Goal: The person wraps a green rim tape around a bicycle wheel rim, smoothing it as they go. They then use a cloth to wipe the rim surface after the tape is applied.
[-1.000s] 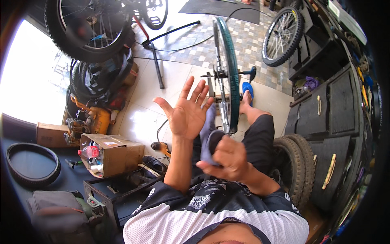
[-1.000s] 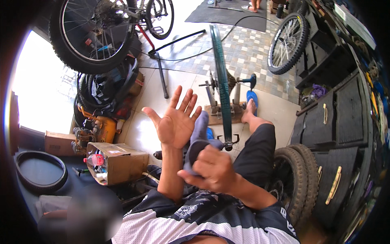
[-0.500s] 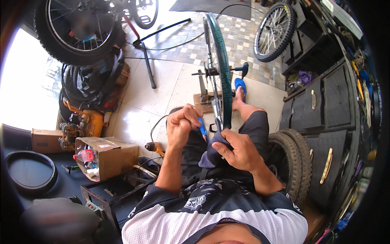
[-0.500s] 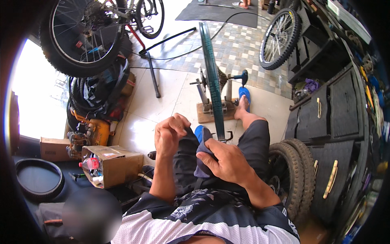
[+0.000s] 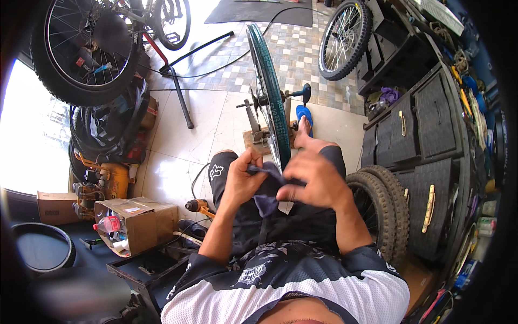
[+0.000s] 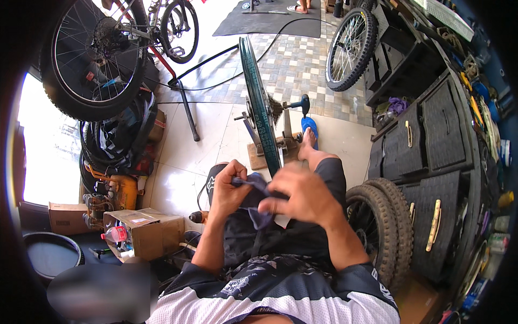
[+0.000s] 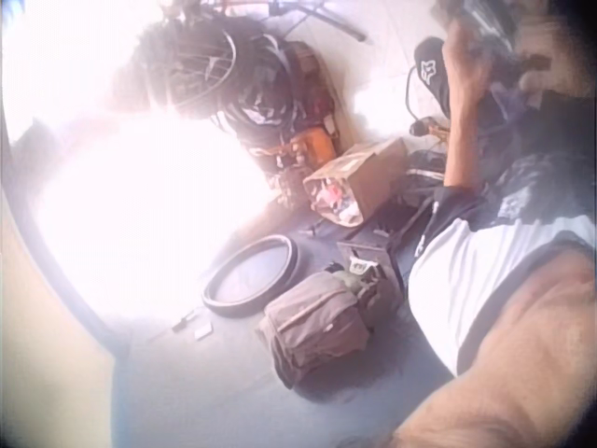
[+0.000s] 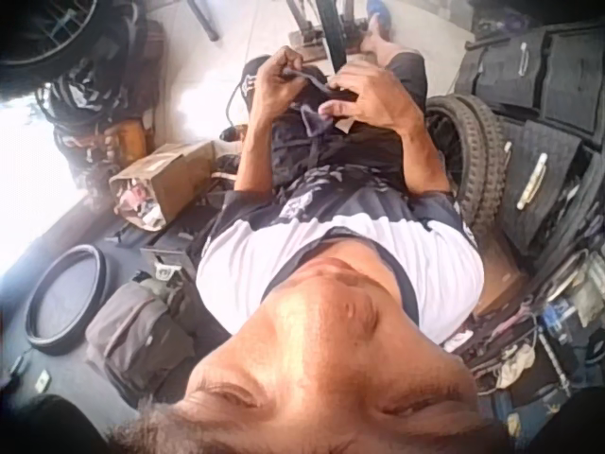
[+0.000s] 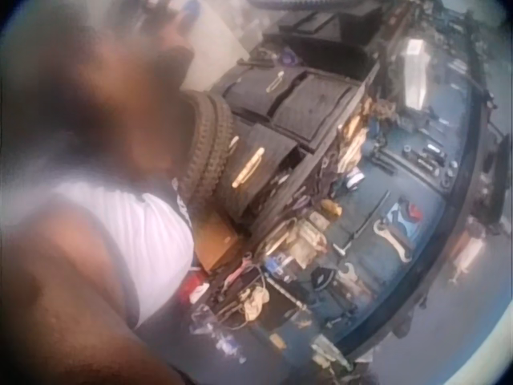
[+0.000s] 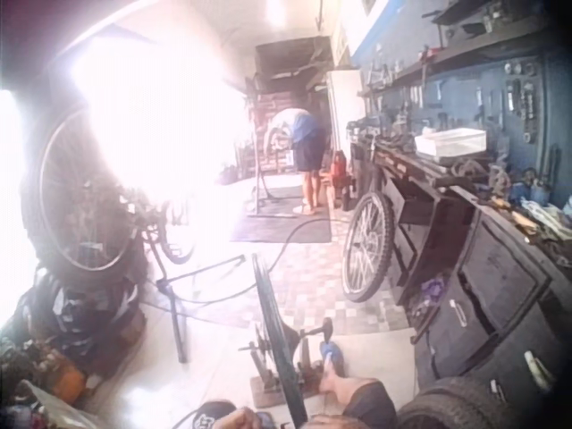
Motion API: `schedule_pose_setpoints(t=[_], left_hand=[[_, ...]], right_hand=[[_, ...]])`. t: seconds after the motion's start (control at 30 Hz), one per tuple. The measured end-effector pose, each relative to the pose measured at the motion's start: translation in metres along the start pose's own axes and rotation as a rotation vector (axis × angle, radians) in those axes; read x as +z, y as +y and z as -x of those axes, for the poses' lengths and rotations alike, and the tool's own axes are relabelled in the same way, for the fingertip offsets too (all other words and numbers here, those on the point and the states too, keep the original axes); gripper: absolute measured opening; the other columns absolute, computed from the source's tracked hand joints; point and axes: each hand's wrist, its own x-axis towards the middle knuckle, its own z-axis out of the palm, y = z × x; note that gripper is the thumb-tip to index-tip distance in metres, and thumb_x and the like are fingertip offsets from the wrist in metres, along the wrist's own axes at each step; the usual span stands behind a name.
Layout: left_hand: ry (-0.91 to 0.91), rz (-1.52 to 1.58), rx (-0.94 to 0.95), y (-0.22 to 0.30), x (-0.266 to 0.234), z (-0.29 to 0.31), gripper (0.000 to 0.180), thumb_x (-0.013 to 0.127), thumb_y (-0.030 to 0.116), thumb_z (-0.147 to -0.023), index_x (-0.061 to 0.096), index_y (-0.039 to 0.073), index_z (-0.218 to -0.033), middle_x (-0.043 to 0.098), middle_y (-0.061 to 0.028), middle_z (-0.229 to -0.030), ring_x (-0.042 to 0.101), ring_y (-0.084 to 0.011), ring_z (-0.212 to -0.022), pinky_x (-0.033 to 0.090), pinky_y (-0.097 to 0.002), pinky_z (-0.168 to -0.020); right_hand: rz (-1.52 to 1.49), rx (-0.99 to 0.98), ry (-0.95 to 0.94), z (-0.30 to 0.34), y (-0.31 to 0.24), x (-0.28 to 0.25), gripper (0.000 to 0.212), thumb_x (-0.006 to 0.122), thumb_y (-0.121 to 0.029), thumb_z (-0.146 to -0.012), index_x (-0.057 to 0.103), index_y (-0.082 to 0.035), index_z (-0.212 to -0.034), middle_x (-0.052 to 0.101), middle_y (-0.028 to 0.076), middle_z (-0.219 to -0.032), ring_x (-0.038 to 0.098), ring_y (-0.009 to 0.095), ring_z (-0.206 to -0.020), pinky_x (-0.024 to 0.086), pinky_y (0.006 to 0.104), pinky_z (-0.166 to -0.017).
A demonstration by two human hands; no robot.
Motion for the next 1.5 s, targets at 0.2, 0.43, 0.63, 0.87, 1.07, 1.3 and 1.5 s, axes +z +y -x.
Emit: schedule_pose_setpoints(t=[0.2, 0.43, 0.63, 0.87, 1.07, 1.3, 1.5], left_hand=[[0.217, -0.279, 0.097, -0.004, 0.052, -0.028, 0.03, 0.08, 0.004, -0.075, 0.053, 0.004, -0.089, 0.055, -0.011, -0.084, 0.058, -0.0342, -0.074, 0.049, -0.0434, -0.066], [0.292, -0.337, 0.072, 0.005, 0.062, -0.038, 0.039, 0.084, 0.007, -0.069, 0.05, 0.003, -0.089, 0.048, -0.015, -0.105, 0.06, -0.0381, -0.084, 0.051, -0.0486, -0.07], [0.235, -0.457, 0.157, 0.011, 0.055, -0.045, 0.037, 0.088, 0.006, -0.063, 0.057, 0.004, -0.084, 0.047, -0.0161, -0.118, 0.056, -0.038, -0.105, 0.053, -0.0476, -0.079], [0.263, -0.432, 0.241, 0.008, 0.058, -0.052, 0.037, 0.088, 0.005, -0.057, 0.054, 0.005, -0.07, 0.045, -0.0135, -0.106, 0.044, -0.034, -0.106, 0.044, -0.0441, -0.09], [0.305, -0.401, 0.236, 0.027, 0.043, -0.091, 0.035, 0.085, 0.008, -0.06, 0.052, 0.003, -0.069, 0.041, -0.0111, -0.096, 0.042, -0.0327, -0.099, 0.042, -0.043, -0.087], [0.28, -0.374, 0.281, 0.042, 0.015, -0.161, 0.031, 0.083, 0.018, -0.07, 0.057, 0.002, -0.067, 0.044, -0.0137, -0.087, 0.045, -0.0323, -0.096, 0.042, -0.0424, -0.085], [0.116, -0.256, 0.13, 0.049, -0.014, -0.211, 0.031, 0.082, 0.023, -0.075, 0.062, 0.0, -0.068, 0.052, -0.0152, -0.094, 0.053, -0.0282, -0.094, 0.047, -0.0421, -0.083]], right_hand=[[-0.468, 0.152, 0.538, -0.085, 0.075, -0.01, 0.065, 0.058, -0.061, -0.107, 0.065, -0.003, -0.137, 0.069, 0.005, -0.124, 0.06, 0.011, -0.109, 0.047, 0.0289, -0.097], [-1.055, 0.164, 0.455, -0.153, 0.096, 0.031, 0.07, 0.037, -0.065, -0.112, 0.062, -0.004, -0.137, 0.067, 0.001, -0.105, 0.061, 0.004, -0.092, 0.053, 0.0212, -0.08], [-1.298, 0.173, 0.543, -0.156, 0.096, 0.045, 0.064, 0.035, -0.062, -0.114, 0.064, -0.006, -0.125, 0.06, -0.005, -0.093, 0.057, 0.003, -0.082, 0.05, 0.0213, -0.071], [-1.361, 0.137, 0.551, -0.15, 0.099, 0.051, 0.057, 0.035, -0.059, -0.116, 0.063, -0.009, -0.123, 0.063, -0.004, -0.102, 0.057, 0.006, -0.091, 0.048, 0.0232, -0.083], [-1.407, 0.1, 0.543, -0.143, 0.104, 0.06, 0.058, 0.034, -0.057, -0.116, 0.061, -0.007, -0.124, 0.064, -0.001, -0.105, 0.059, 0.008, -0.095, 0.049, 0.0275, -0.088], [-1.401, 0.243, 0.503, -0.121, 0.098, 0.067, 0.059, 0.035, -0.059, -0.115, 0.058, -0.008, -0.135, 0.065, 0.0, -0.111, 0.061, 0.007, -0.096, 0.051, 0.024, -0.088], [-1.279, 0.247, 0.455, -0.108, 0.096, 0.072, 0.052, 0.034, -0.055, -0.117, 0.06, -0.01, -0.124, 0.061, -0.001, -0.101, 0.054, 0.005, -0.09, 0.047, 0.0228, -0.084]])
